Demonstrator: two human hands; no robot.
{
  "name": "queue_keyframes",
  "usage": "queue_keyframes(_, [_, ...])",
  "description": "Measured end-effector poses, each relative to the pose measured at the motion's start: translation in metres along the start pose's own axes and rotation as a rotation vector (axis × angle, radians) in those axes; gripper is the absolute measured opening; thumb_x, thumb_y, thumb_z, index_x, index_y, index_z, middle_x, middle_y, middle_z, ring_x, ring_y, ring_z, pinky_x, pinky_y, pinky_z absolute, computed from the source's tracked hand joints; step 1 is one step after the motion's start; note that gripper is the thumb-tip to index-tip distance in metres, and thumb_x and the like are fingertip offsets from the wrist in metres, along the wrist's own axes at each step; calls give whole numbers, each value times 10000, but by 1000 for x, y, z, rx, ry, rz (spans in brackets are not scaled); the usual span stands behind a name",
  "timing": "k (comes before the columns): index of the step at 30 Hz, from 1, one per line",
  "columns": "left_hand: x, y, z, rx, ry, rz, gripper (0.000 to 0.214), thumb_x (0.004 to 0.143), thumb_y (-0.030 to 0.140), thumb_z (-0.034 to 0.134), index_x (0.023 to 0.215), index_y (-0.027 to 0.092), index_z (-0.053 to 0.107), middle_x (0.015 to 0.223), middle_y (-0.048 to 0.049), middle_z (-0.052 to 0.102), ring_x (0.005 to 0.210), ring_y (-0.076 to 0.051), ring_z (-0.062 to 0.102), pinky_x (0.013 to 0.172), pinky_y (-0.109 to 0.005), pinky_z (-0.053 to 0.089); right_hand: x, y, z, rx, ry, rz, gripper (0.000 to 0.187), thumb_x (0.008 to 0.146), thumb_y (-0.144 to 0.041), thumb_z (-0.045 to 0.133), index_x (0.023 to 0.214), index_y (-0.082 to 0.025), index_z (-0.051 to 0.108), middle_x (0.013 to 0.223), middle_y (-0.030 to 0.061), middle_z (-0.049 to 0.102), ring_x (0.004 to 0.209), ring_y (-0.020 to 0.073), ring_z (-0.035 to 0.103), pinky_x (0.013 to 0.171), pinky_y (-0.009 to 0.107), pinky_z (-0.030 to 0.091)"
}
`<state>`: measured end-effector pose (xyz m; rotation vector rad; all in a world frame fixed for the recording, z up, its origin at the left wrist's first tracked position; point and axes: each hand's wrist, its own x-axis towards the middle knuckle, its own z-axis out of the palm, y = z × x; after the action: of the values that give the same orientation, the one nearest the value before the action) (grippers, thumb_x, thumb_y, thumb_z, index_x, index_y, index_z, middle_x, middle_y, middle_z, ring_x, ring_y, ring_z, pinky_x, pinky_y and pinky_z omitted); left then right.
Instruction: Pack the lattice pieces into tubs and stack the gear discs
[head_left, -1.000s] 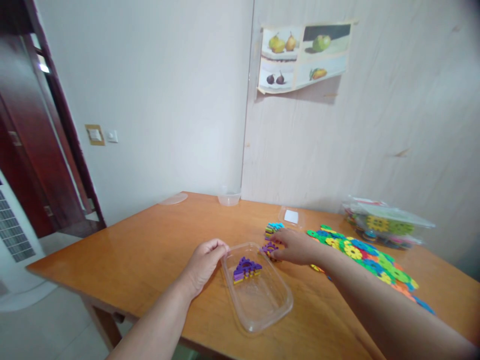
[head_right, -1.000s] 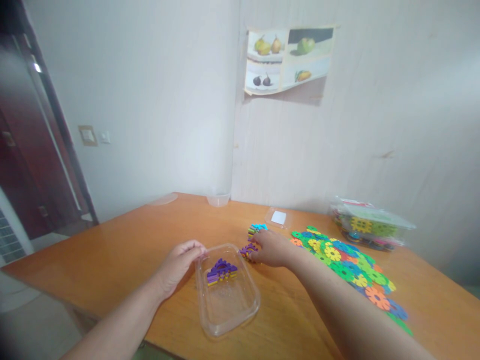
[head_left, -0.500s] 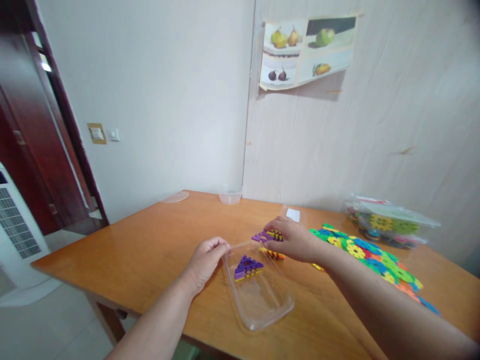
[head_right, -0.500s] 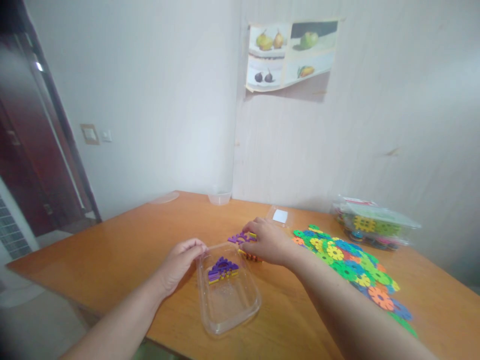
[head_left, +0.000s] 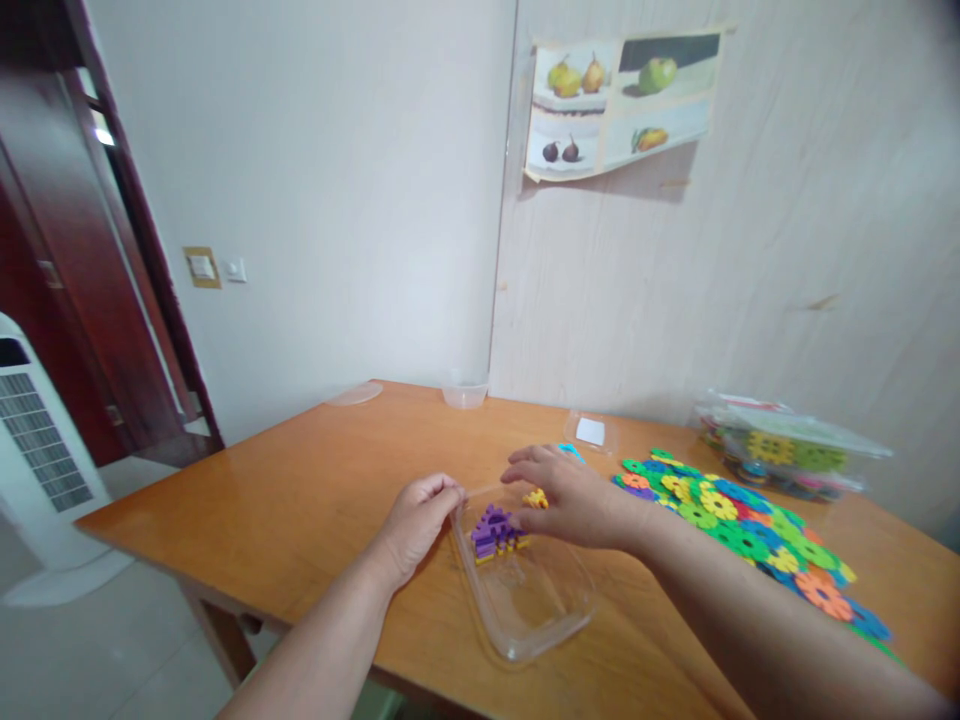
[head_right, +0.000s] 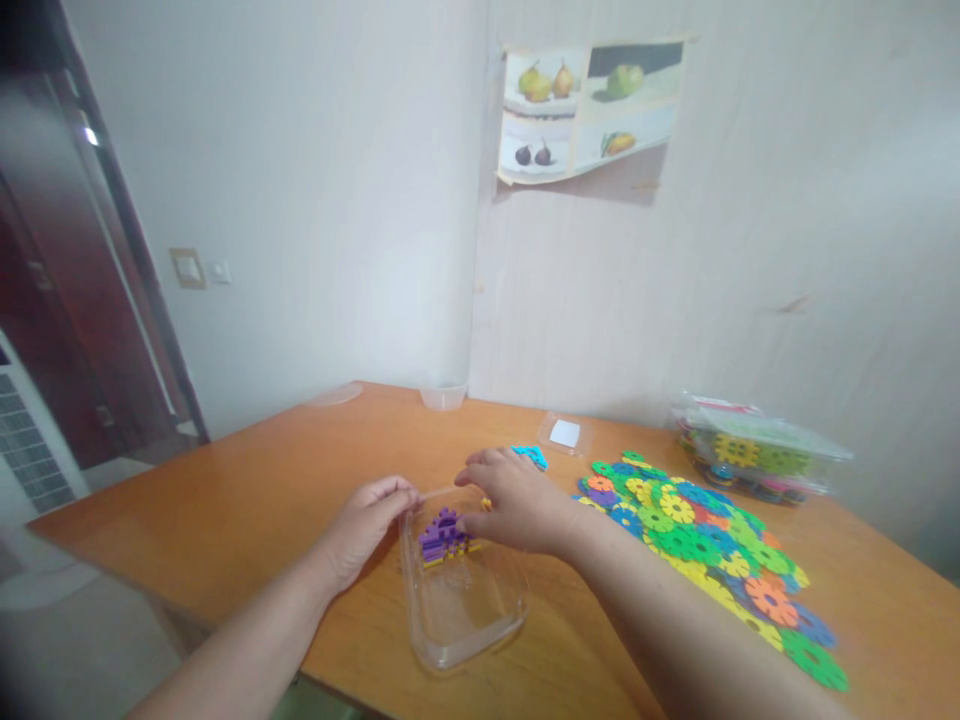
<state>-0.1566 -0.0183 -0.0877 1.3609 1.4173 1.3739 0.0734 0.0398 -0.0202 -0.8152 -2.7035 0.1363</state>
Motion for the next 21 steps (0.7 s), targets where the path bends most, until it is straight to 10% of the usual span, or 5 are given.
queue_keyframes(6, [-3,6,2,-4,22,0,216,744,378,620,676,173,627,650,26,590,655,-146,507,636,-247,367,-6,22,-9,-6,40,135,314,860,-370,618,1118,-208,693,1074,89,668,1026,226,598,923,343,430])
queue_keyframes(21, [-1,2,0,13,3,-4,230,774,387,610,698,171,629,684,10,612,697,-158,528,666,-252,385,2,-26,4,-91,-47,-122,215,819,-318,664,1019,-270,727,995,63,617,976,222,527,862,329,372])
